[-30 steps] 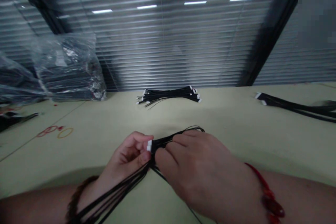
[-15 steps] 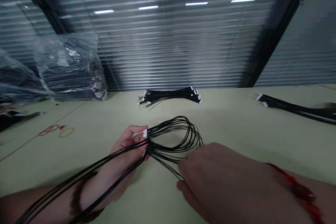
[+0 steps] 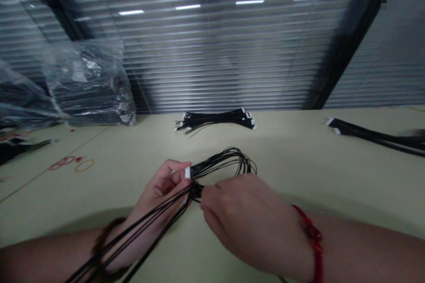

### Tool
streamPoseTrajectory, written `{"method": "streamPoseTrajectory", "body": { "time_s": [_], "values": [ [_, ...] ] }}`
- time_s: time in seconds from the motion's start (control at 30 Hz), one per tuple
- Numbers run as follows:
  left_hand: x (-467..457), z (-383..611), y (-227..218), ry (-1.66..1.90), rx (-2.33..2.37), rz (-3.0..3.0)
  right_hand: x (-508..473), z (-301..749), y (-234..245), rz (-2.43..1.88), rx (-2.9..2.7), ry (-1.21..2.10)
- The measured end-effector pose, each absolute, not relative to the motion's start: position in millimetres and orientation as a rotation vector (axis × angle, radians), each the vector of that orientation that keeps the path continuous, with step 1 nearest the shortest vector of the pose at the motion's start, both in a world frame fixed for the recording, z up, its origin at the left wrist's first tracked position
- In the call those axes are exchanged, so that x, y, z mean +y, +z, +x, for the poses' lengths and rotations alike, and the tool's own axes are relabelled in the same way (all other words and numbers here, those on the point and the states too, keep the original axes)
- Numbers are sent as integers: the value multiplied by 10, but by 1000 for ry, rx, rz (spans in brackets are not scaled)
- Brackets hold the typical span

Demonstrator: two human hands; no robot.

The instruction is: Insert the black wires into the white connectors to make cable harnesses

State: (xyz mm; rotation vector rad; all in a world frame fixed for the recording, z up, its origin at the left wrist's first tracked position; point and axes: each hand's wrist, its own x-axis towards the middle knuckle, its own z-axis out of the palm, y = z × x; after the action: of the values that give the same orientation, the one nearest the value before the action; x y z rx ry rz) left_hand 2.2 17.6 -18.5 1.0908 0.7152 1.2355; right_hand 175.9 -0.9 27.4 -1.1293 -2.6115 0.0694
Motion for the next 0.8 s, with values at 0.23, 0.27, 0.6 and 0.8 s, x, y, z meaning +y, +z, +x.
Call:
{"method": "streamPoseTrajectory", "body": {
  "time_s": [0.23,0.27,0.6,0.8],
  "values": [
    [160,56,-145,1249,767,1124,-33,1771,330,-1041,-2598,-146],
    [160,57,-137,1246,771,1123,-31,1774,339,-1017,-2590,-176],
    [203,21,-219,1255,733,1181,-4,1779,351,-1059,-2549,18],
    [176,40,-195,1258,743,1139,5,1731,272,-1041,-2534,-58]
  ]
}}
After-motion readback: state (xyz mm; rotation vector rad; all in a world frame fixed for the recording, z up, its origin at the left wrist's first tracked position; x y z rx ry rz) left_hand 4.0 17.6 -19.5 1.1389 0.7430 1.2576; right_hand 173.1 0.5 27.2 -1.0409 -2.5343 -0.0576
